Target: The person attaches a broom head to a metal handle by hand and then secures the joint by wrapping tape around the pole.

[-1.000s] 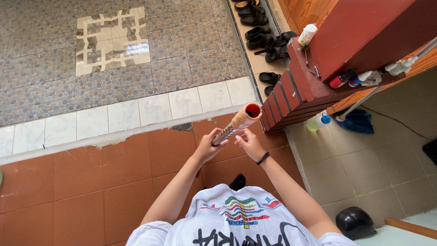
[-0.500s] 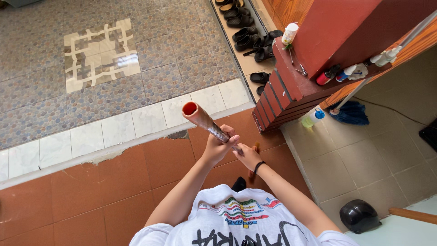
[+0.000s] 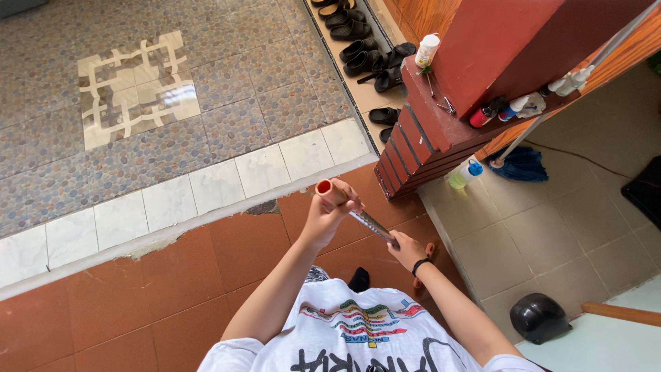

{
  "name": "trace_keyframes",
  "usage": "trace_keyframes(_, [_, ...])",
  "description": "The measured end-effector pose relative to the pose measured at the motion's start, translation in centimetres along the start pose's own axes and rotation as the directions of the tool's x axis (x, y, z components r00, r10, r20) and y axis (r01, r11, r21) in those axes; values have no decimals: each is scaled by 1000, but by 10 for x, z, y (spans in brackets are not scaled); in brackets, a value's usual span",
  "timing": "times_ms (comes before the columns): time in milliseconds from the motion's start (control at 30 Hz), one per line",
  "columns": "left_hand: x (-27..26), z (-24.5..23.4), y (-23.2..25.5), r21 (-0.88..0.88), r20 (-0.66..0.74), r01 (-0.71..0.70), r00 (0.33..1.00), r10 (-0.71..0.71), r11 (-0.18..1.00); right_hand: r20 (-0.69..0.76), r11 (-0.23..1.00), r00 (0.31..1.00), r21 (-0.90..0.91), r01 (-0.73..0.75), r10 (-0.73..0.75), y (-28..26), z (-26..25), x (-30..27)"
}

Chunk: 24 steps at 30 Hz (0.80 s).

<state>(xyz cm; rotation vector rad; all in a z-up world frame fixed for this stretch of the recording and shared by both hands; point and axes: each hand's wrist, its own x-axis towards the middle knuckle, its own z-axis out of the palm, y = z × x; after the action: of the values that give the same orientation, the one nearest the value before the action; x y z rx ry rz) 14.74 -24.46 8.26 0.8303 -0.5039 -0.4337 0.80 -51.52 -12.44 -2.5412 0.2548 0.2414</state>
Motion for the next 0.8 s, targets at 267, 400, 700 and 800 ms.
trace_keyframes(267, [8,-25,-39,36,0,176,984,-176,984,-142,980,987,197,-41,70,-7,21,5])
trace_keyframes(400, [14,-49,-30,43,-7,240,971,-240,970,-255,956,966,276,100,-28,-33,35,22])
trace_keyframes(700, [16,-72,23,435,43,238,958,-284,868,-24,985,997,153,-75,79,-96,45,70])
trace_keyframes(800, [23,-73,47,409,90,252,945,-313,877,-99,984,995,176,26,-8,-114,47,95])
